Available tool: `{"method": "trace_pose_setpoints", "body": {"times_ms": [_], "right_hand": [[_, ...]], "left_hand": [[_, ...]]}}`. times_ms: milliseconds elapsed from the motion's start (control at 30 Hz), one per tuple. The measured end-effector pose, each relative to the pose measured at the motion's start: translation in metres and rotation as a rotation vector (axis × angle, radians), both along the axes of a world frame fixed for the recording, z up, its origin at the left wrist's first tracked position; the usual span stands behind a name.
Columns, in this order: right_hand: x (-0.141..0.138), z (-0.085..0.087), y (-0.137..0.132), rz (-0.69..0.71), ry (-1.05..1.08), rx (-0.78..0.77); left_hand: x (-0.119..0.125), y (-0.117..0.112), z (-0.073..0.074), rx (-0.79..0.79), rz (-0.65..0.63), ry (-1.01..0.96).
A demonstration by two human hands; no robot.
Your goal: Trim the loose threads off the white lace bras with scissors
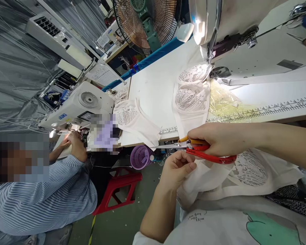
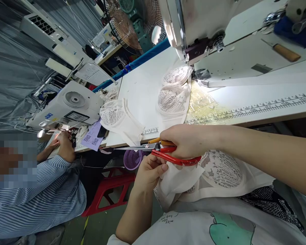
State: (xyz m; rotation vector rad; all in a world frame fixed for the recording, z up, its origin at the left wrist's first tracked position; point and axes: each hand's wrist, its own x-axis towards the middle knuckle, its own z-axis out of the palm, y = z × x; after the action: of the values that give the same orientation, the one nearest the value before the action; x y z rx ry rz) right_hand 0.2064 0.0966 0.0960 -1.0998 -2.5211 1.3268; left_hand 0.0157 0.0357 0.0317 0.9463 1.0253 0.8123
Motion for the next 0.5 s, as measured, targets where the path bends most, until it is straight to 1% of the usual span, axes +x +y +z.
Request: {"method": "trace_pose_setpoints", "body": {"times_ms": [133,300,367,433,500], "right_hand": [[0.002,0.001,-0.001,0.006,0.002,0.001],[0.001,0.003,-0.001,0.019,0.092,0.046],[0.001,0.002,-0.001,0.015,0.11,0.039],[0.001,-0.002,-0.003,-0.033,0.141,0.029],[0.002,-0.009,-0.01,-0.16,0.194,0.041]], "left_hand": [[0.001,0.0,0.001,-0.032,-0.003,-0.034],[0.001,-0.003,0.002,-0.099,-0.101,-0.045],[0.001,-0.004,0.002,-0.105,-0.096,-0.035],[0.001,-0.004,0.003,-0.071,-0.058,-0.004],[0.001,-0.005,0.004,-0.017,-0.007,0.052]]}}
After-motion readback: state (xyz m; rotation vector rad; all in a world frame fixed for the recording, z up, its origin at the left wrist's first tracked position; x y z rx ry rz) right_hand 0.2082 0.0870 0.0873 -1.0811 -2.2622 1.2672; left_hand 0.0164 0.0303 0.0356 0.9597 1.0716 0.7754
